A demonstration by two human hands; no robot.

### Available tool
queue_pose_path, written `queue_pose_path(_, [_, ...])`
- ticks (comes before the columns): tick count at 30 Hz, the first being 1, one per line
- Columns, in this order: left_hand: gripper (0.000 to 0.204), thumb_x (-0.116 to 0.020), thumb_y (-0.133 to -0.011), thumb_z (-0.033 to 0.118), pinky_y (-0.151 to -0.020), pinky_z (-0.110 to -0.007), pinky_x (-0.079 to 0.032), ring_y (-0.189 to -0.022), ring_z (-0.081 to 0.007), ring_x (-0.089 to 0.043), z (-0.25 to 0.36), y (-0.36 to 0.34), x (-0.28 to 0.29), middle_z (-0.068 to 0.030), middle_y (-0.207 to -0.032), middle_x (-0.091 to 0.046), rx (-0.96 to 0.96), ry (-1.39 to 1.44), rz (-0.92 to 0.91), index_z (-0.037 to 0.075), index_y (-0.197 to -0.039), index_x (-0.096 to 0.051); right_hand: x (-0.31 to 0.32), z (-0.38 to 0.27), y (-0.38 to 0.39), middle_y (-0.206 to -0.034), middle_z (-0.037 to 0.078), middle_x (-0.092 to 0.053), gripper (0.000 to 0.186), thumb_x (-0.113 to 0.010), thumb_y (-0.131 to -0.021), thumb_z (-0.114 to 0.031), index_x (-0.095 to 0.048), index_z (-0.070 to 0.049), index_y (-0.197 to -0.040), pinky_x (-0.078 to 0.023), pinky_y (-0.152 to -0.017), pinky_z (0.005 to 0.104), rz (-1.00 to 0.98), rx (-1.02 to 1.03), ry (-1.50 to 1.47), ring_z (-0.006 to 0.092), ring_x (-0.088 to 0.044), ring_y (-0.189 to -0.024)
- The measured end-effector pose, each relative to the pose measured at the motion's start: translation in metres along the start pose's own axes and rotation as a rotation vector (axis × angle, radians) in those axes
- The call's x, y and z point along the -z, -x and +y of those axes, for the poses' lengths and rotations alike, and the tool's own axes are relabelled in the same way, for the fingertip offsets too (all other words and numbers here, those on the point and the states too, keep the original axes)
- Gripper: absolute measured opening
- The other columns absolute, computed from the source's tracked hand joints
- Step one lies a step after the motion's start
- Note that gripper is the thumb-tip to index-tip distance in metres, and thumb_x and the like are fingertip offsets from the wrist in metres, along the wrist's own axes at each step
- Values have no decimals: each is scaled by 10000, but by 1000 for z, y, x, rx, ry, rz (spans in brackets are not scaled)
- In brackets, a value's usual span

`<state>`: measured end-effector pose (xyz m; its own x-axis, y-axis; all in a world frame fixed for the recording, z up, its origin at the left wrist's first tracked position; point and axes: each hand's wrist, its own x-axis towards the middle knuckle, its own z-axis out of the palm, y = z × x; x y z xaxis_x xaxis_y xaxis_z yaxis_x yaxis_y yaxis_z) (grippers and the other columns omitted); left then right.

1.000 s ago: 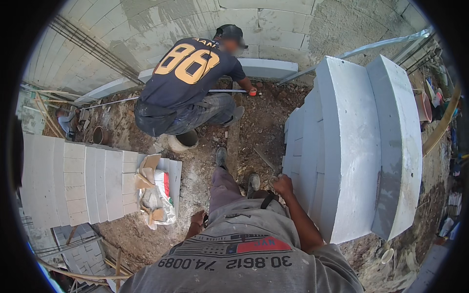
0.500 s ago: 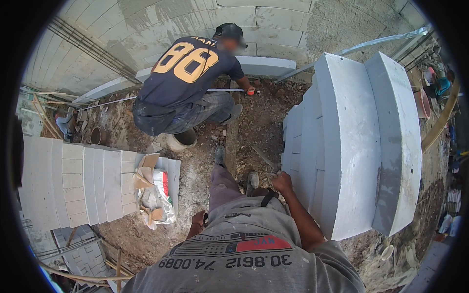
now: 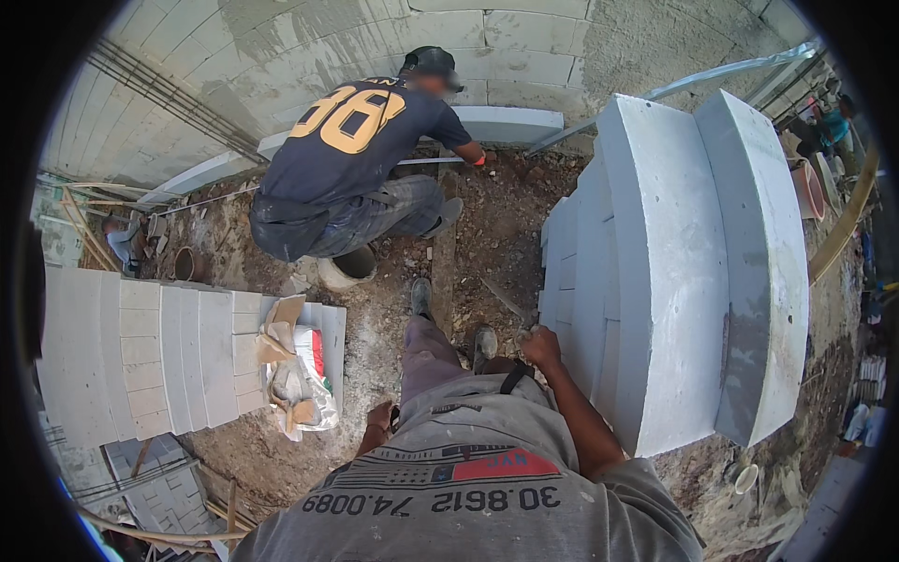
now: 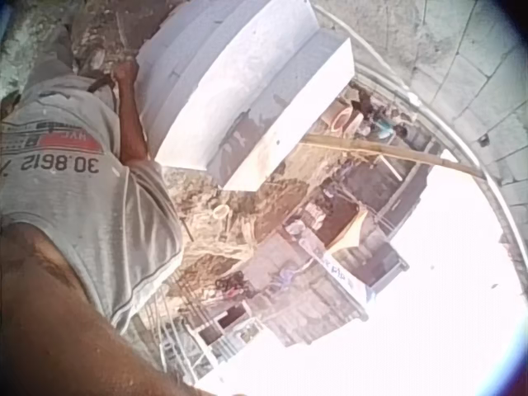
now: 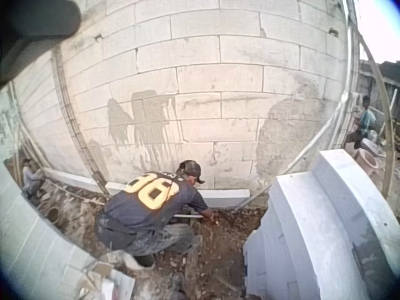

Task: Laying AAC blocks to build a wall using mortar and a trowel.

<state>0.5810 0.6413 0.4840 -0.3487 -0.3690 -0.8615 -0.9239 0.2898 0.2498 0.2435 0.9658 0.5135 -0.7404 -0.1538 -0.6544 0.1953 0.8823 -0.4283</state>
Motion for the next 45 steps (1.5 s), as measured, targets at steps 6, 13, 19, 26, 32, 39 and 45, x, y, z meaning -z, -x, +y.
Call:
queue_pose_path(6, [335,-424,-1008,374,-867,-419,-521,-1016,-269,-660,-55,-42,-19,-89,-1093,-682,-117,232,59,167,-1135,-655,3,-12,13,-1095,306,-678,565,-737,-786,-394,-652,80,-1081,-526,-927,473,75,26,38,427,-651,-1091])
queue_pose_path(13, [175,-418,-1008,270,-689,-375,-496,-802,-133,-601,-88,-59,-27,39,-865,-599,-414,539,43,203,-965,-574,4,-24,20,-1092,305,-679,531,-701,-812,-381,-662,72,-1086,-528,-926,464,46,58,54,425,-658,-1077])
queue_pose_path(19, [102,-501,-966,255,-672,-332,-455,-704,-118,-531,-45,-37,-15,73,-803,-553,261,1052,-74,222,-900,-570,-1,-10,19,-1082,305,-683,516,-703,-801,-359,-668,78,-1073,-533,-914,473,106,54,91,429,-664,-1063])
queue_pose_path(26, [177,-643,-899,277,-748,-475,-541,-893,-348,-683,-83,-69,-29,-120,-918,-698,-328,-213,229,104,-927,-613,1,-16,19,-1054,306,-689,503,-711,-787,-343,-667,83,-1052,-536,-905,479,120,42,62,436,-669,-1045])
queue_pose_path(32, [281,-563,-957,347,-727,-403,-540,-841,-245,-680,-63,-57,-20,-89,-934,-717,-116,138,56,104,-1013,-692,6,-21,19,-1065,308,-687,493,-722,-783,-338,-669,71,-1053,-536,-911,473,50,3,37,433,-665,-1060])
queue_pose_path(39, [272,-491,-1003,279,-531,-331,-564,-701,-158,-639,-17,2,6,-49,-905,-651,196,683,49,71,-1041,-661,-8,-12,15,-996,289,-692,423,-698,-800,-341,-705,46,-969,-542,-865,480,60,30,62,433,-675,-990])
queue_pose_path(45, [277,-531,-994,264,-603,-343,-589,-773,-168,-671,-34,2,21,-56,-985,-670,145,460,59,50,-1124,-648,-34,7,3,-935,278,-688,407,-669,-830,-382,-718,18,-885,-543,-833,495,105,88,20,440,-673,-927])
